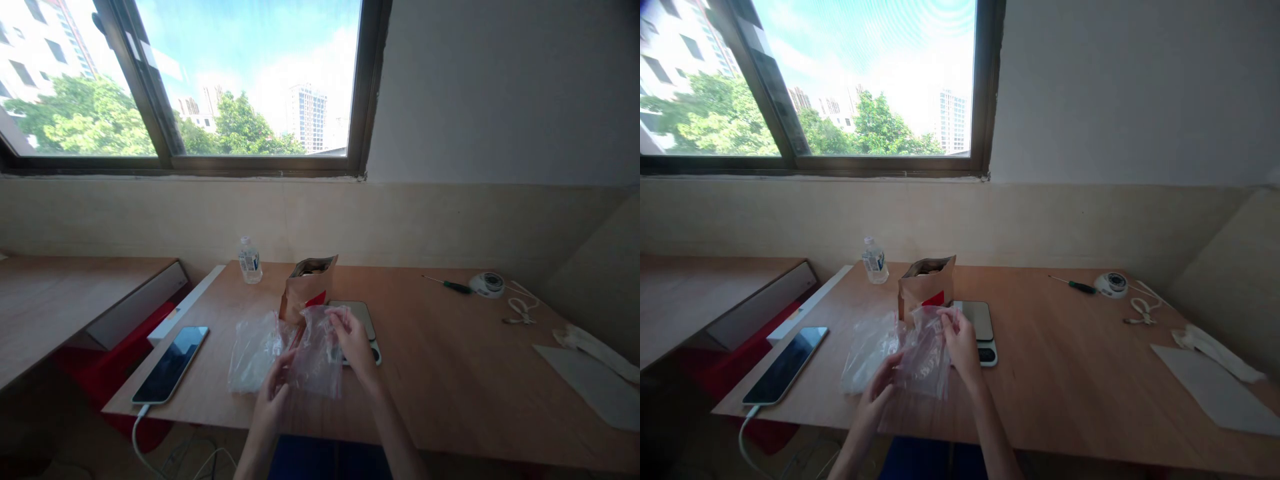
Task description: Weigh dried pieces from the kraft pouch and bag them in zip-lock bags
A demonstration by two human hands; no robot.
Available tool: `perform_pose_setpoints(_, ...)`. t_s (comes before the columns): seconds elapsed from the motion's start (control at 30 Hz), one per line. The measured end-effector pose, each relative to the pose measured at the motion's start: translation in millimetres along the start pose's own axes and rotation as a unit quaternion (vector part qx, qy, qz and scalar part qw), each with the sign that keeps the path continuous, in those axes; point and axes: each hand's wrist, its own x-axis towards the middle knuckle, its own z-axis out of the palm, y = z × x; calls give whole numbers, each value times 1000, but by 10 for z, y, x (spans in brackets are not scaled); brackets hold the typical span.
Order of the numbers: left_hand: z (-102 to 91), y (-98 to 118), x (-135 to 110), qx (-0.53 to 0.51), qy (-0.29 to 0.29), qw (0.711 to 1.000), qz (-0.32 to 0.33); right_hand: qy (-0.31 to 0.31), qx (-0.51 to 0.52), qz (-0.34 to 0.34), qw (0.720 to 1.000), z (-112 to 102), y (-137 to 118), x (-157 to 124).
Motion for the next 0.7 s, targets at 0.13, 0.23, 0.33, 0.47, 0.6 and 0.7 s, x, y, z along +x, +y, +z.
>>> perform_pose_setpoints(0.13,123,179,50,-14,-1,1000,-21,-57,-41,10,997,40,23,-117)
perform_pose_setpoints(0.23,229,229,165,27,47,998,-5,-65,-116,-22,991,139,76,-212)
perform_pose_setpoints(0.33,188,255,330,66,93,993,27,-33,-157,-44,986,225,160,-272)
perform_pose_setpoints(0.47,17,282,434,98,119,988,15,-14,-172,-33,984,321,269,-291)
perform_pose_setpoints(0.6,-24,194,315,133,115,983,47,-5,-167,-30,985,477,335,-231)
perform_pose_setpoints(0.7,-54,152,264,111,38,993,-19,-13,-190,-27,981,582,367,-201)
